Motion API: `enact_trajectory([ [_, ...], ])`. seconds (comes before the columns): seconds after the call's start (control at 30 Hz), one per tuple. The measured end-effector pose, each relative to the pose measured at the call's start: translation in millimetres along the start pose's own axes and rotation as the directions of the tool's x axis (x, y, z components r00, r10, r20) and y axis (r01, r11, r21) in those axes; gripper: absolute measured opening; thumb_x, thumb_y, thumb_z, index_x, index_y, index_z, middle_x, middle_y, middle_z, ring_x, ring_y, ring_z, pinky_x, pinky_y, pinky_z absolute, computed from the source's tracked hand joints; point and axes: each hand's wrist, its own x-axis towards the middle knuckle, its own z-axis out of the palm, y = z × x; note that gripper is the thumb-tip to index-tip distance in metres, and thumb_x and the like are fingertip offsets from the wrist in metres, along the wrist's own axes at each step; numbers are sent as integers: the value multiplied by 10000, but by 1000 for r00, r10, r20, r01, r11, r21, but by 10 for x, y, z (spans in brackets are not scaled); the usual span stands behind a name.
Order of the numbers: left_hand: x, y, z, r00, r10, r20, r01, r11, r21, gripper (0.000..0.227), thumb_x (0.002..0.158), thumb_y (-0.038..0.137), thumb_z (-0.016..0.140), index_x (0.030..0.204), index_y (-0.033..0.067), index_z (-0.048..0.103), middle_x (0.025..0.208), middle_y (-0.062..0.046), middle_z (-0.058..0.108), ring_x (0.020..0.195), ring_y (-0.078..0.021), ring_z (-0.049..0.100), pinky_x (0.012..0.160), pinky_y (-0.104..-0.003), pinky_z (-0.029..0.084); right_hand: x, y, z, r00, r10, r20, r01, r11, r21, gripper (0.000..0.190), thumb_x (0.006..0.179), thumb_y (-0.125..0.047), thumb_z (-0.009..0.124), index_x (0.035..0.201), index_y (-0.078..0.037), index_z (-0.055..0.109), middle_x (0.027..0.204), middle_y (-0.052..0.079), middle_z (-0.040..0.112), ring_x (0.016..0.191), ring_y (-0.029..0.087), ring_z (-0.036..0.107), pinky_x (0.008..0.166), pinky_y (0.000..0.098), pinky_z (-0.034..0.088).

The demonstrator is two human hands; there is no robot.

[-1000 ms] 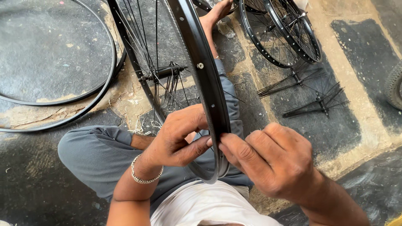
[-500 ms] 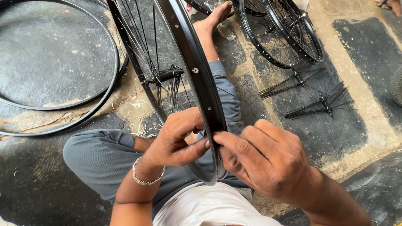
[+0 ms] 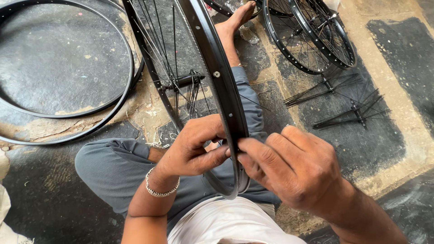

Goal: The person sits on the floor and assembles a bicycle wheel by hand. They insert spokes into the rim and hub, then attach a rubber tire strip to the rim, pressing it into place.

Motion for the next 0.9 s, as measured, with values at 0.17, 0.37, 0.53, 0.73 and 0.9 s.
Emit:
enact_trajectory([
  [0.17,45,-4,-11,996,70,45,-73,996,60,147,1047,100,642,1171,23,626,1084,-126,659,974,-283,685,883,-325,560,-15,-12,14,998,60,31,-63,993,96,170,895,-65,732,1050,-23,677,702,32,513,595,179,503,514,336,428],
  [0.37,32,16,-8,998,-51,47,53,998,-40,226,997,143,670,1183,27,615,989,-86,644,830,-247,631,738,-337,508,-57,-12,0,995,72,67,-68,996,-54,182,849,-125,793,957,-49,667,662,57,521,569,238,547,499,384,437],
  [0.53,58,-29,18,995,84,47,-85,996,13,134,1102,166,632,1125,43,583,958,-85,574,862,-255,611,749,-321,495,-135,4,51,990,123,62,-124,992,13,188,895,-125,760,1024,-28,664,738,56,549,599,226,572,545,363,465],
  [0.73,37,-62,16,995,88,55,-83,992,-92,169,1125,216,603,1145,51,579,970,-71,594,886,-235,644,786,-313,519,-157,21,25,984,135,114,-125,988,-90,190,863,-147,784,980,-39,679,690,77,551,607,257,582,522,385,451],
  [0.9,34,-96,54,997,52,48,-48,995,-87,210,1117,251,599,1162,46,593,935,-83,593,849,-223,646,759,-311,523,-85,-50,31,972,200,122,-210,975,76,268,892,-211,766,1002,10,660,688,49,575,537,153,567,509,335,453],
])
